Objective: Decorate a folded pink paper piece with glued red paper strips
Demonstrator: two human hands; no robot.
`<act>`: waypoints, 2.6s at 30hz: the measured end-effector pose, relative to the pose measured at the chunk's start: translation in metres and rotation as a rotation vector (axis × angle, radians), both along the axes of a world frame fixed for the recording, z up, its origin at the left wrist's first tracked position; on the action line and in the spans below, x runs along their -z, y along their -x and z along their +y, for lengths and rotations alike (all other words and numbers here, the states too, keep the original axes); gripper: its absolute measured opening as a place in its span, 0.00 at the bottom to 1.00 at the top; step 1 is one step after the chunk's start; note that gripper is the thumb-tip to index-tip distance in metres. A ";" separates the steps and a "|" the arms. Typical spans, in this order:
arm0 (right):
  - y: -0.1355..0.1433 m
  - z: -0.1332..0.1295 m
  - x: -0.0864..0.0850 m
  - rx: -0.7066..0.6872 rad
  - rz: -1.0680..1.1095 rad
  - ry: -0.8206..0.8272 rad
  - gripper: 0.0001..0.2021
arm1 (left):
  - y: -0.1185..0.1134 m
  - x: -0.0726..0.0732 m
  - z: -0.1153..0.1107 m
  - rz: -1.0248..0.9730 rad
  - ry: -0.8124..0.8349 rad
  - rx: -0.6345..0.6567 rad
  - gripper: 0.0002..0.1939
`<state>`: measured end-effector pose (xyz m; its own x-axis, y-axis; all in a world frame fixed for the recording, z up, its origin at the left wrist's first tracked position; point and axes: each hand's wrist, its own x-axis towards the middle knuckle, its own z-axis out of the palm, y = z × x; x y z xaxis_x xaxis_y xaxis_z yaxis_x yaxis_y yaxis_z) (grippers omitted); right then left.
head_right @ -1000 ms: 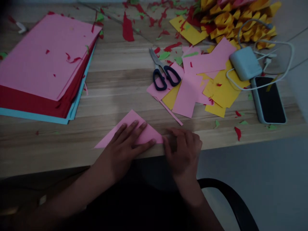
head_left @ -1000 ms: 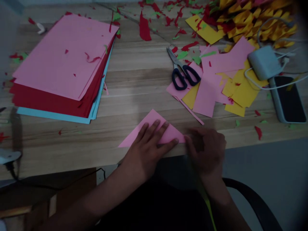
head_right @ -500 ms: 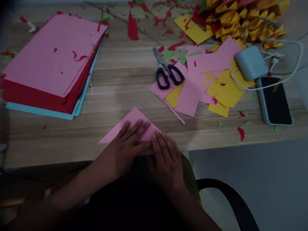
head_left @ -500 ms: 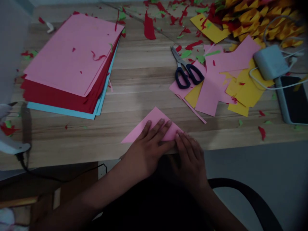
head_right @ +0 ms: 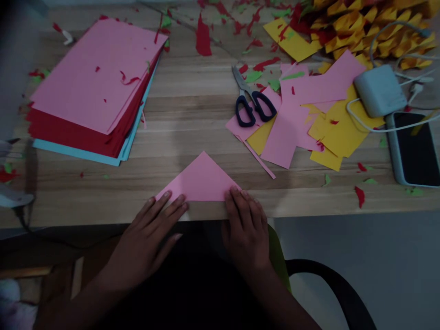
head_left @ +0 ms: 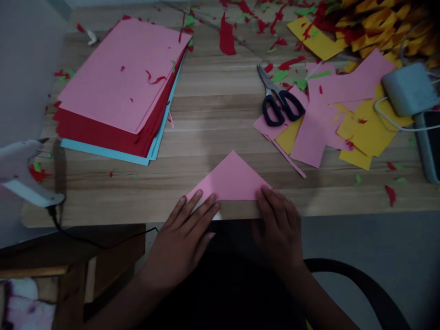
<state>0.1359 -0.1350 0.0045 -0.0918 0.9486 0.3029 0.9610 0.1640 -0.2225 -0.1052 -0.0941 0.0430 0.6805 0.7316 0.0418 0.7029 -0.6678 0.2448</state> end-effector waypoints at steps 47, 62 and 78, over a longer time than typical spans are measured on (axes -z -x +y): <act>0.026 0.072 -0.053 0.047 1.317 0.221 0.11 | -0.058 -0.034 0.082 -0.627 0.581 -0.362 0.22; 0.013 0.058 -0.050 0.157 0.935 0.370 0.13 | -0.060 -0.017 0.133 -0.646 0.418 -0.494 0.20; -0.003 0.075 -0.037 -0.132 0.540 0.030 0.13 | -0.038 0.000 0.113 -0.039 -0.046 0.072 0.22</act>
<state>0.1389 -0.0599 0.0415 -0.0497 0.9486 0.3125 0.6812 0.2610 -0.6840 -0.0676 0.0191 0.0432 0.7284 0.6776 0.1015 0.6433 -0.7274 0.2387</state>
